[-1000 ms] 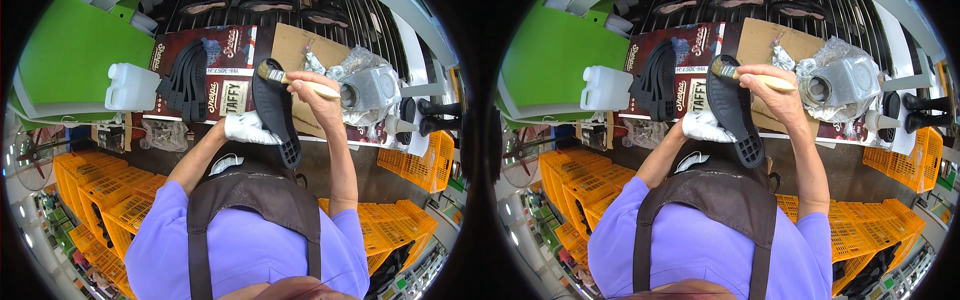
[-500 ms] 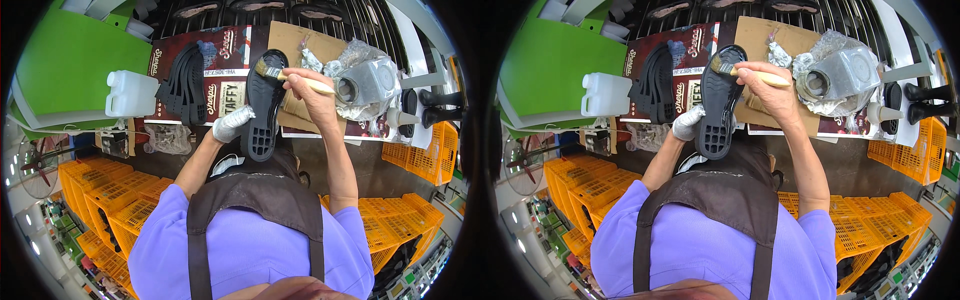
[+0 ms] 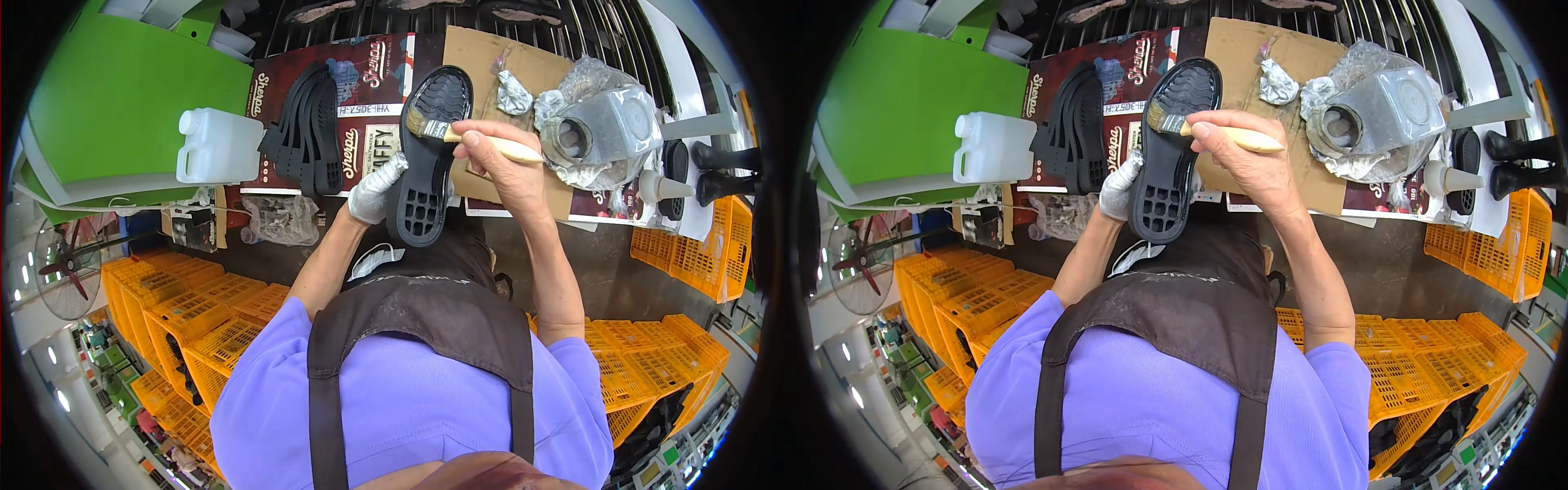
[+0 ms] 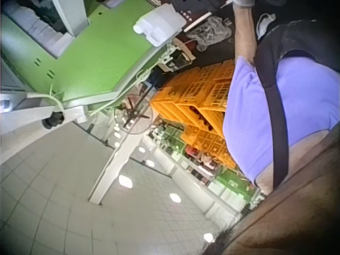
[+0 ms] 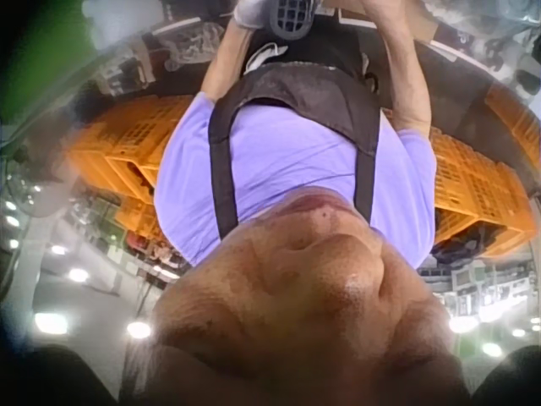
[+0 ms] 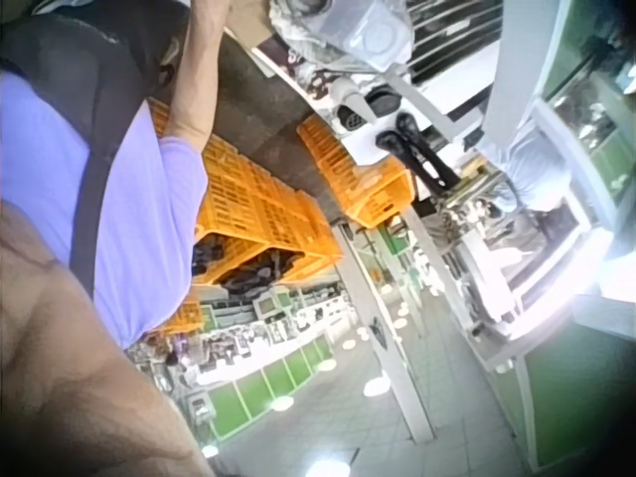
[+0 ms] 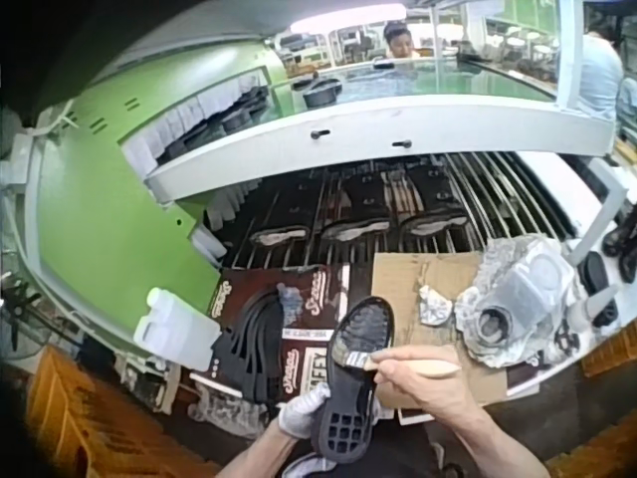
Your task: The person holds a black shoe insole in their left hand and uses a paintbrush in their right hand to apply a dark liquid coating to the insole's surface. They repeatedly dip the brush into a container and brush the insole, covering the textured bottom and edges.
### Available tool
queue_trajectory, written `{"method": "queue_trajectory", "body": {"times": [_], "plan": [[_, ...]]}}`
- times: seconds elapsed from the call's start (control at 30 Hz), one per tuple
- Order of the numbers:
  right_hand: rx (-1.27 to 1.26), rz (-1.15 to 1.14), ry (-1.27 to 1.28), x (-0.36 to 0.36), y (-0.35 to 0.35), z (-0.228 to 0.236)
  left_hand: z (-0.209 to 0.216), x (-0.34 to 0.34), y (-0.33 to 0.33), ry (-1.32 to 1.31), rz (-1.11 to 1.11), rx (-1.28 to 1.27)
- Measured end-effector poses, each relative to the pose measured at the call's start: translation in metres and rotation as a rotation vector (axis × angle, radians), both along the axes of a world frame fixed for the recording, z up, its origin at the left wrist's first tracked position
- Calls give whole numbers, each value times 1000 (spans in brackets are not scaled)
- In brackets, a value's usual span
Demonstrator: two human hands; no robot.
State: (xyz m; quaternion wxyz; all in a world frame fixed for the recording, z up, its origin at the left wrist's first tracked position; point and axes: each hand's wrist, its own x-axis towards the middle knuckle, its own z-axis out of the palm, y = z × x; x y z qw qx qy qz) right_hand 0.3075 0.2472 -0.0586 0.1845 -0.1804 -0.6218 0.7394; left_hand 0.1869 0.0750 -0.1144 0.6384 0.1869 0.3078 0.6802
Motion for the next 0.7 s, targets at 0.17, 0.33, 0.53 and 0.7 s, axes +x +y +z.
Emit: {"method": "queue_trajectory", "body": {"times": [0.17, 0.33, 0.53, 0.7], "plan": [[1, -6, 8, 4, -6, 0, -6, 1, 2, -47, 89, -6], [-22, -5, -1, 7, -13, 3, -7, -2, 3, -48, 129, -35], [-55, 19, -26, 11, -19, 2, -12, -4, 8, -166, 239, 11], [-60, 24, -12, 12, -24, 3, -18, -9, 10, -218, 267, 33]]}}
